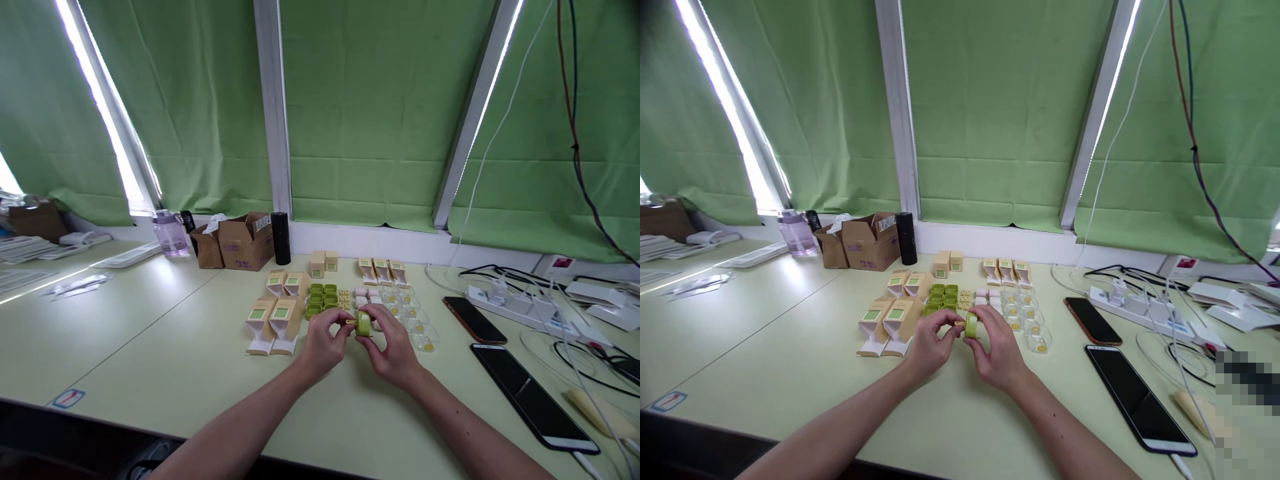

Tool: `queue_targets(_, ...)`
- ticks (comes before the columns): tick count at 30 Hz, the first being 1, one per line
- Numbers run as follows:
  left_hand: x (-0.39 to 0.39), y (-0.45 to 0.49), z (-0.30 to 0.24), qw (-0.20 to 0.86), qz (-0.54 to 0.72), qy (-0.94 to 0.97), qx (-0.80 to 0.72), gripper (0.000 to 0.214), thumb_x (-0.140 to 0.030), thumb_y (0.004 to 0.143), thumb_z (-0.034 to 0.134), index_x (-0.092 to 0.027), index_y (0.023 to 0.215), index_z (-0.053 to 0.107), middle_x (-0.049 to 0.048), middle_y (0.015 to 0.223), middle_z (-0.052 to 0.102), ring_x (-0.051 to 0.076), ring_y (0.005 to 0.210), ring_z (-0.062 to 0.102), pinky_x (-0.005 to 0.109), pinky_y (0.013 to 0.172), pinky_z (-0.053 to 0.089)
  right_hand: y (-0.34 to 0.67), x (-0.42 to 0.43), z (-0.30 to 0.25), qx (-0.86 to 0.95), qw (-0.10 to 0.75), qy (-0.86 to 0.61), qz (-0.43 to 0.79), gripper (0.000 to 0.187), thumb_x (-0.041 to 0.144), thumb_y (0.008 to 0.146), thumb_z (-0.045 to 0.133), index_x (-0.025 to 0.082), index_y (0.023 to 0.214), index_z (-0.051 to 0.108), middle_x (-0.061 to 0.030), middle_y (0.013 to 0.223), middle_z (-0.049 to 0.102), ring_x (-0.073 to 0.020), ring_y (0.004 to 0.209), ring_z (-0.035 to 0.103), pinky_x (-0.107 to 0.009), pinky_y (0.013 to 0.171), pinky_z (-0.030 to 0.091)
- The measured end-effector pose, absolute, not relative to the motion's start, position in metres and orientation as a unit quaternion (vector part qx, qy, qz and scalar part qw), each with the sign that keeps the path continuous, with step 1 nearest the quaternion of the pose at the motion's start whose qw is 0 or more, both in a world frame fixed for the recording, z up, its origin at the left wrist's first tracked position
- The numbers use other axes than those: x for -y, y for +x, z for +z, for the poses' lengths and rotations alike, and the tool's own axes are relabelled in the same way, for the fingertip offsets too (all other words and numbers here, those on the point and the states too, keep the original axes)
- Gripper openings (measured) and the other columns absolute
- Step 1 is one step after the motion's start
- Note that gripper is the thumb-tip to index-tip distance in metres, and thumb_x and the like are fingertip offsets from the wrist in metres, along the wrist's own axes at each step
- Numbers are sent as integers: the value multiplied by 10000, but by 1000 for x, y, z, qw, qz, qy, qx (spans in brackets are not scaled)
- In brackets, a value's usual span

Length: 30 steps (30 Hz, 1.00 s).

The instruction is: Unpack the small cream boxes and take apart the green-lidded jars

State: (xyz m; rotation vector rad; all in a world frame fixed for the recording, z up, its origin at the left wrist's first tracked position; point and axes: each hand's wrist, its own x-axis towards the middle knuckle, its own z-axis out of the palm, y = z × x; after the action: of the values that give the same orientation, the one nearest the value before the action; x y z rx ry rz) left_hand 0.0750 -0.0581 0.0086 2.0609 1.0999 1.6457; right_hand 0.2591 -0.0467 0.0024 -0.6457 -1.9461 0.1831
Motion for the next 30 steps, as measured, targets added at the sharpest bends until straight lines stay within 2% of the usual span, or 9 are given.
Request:
queue_targets(13, 57, 75, 7, 165, 561, 711, -390, 92, -160, 873, 642, -169, 809, 708, 26, 708, 714, 147, 637, 655, 258, 632, 521, 261, 45, 0, 815, 507, -273, 69, 485, 171, 898, 628, 246, 1366, 521, -128, 1268, 651, -299, 1202, 628, -474, 1001, 563)
queue_targets(17, 57, 76, 8, 166, 567, 710, -384, 75, -170, 881, 641, -168, 856, 711, 42, 764, 726, 160, 678, 667, 280, 661, 544, 260, 46, 4, 809, 513, -276, 85, 487, 168, 887, 626, 260, 1356, 531, -120, 1254, 652, -299, 1166, 636, -471, 973, 572)
queue_targets(21, 59, 77, 12, 159, 576, 708, -376, 78, -173, 879, 656, -170, 938, 707, 67, 876, 743, 181, 777, 690, 311, 732, 573, 256, 46, 5, 772, 536, -290, 183, 442, 210, 906, 624, 286, 1337, 559, -110, 1279, 616, -262, 1051, 655, -418, 877, 604)
queue_targets(25, 59, 76, 13, 159, 574, 709, -379, 173, -177, 870, 682, -170, 1043, 696, 80, 961, 741, 182, 804, 686, 337, 768, 586, 254, 43, 3, 735, 544, -279, 294, 439, 311, 934, 654, 306, 1362, 556, -102, 1297, 590, -233, 1012, 651, -402, 889, 606)
queue_targets(27, 59, 75, 14, 168, 571, 709, -379, 229, -186, 880, 681, -172, 1108, 678, 86, 1004, 732, 183, 826, 685, 350, 792, 591, 254, 41, 4, 726, 549, -278, 307, 424, 362, 955, 648, 314, 1369, 572, -102, 1326, 572, -233, 1058, 643, -401, 924, 595)
queue_targets(30, 60, 73, 17, 179, 571, 710, -371, 256, -201, 914, 649, -182, 1170, 645, 92, 1050, 713, 192, 899, 685, 366, 846, 589, 255, 41, 7, 727, 555, -290, 280, 348, 379, 991, 602, 341, 1336, 632, -93, 1363, 536, -255, 1232, 589, -404, 996, 566)
